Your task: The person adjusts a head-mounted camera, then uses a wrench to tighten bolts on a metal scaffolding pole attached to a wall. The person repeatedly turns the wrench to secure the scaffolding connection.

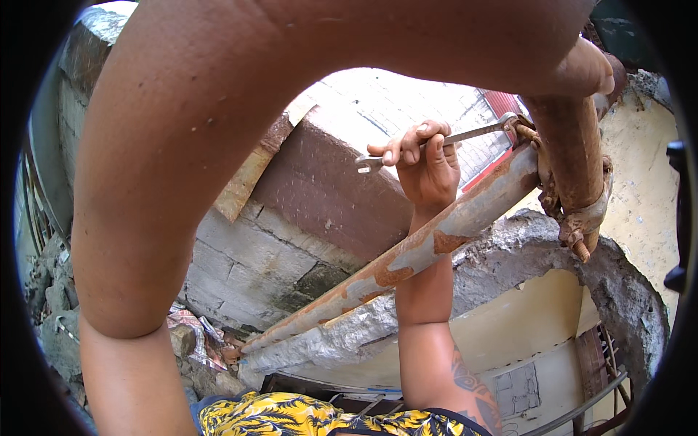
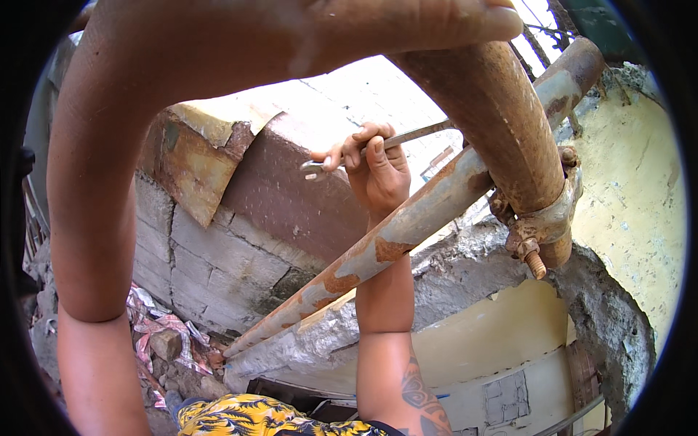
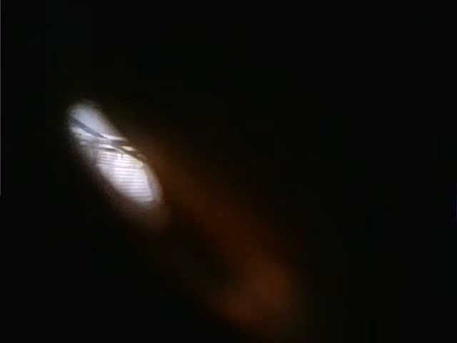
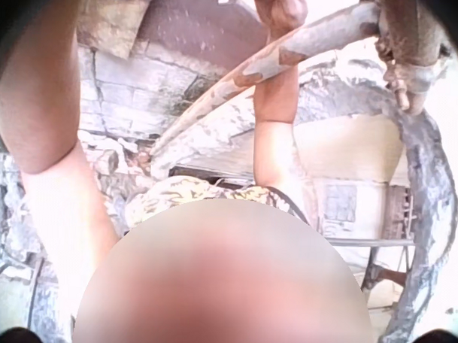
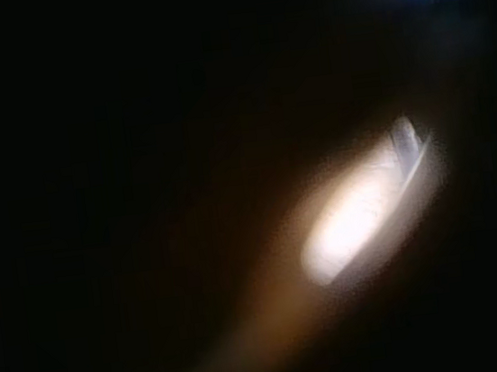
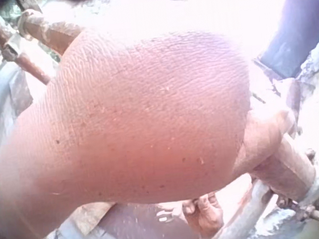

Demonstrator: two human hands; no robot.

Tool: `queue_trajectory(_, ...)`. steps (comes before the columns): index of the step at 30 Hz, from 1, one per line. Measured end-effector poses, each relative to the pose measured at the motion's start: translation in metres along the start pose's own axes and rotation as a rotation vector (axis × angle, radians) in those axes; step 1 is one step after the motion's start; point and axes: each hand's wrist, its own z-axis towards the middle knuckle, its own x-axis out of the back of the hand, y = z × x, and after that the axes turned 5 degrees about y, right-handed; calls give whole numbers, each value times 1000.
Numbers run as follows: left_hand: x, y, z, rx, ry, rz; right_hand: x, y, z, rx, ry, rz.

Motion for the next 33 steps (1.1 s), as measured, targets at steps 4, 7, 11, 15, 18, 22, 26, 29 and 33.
queue_trajectory(4,73,23,26,-248,-89,121,-3,0,3,51,-4,135)
queue_trajectory(7,80,38,23,-318,-109,-15,-7,3,-6,58,53,367)
queue_trajectory(11,91,47,21,-433,-47,61,-24,6,-3,219,346,126)
queue_trajectory(15,122,53,31,-539,-50,85,-36,-7,27,347,445,-197)
queue_trajectory(18,102,31,32,-542,-76,-118,-9,-27,-3,169,443,-322)
queue_trajectory(22,152,14,6,-558,-41,-271,-9,-33,4,123,411,-334)
queue_trajectory(26,147,6,-66,-544,-34,-37,-9,-37,25,143,200,-248)
queue_trajectory(29,67,-9,-101,-320,-278,-26,-10,-33,30,108,246,-251)
queue_trajectory(33,55,-10,-69,117,-702,-84,12,-50,16,54,173,-343)
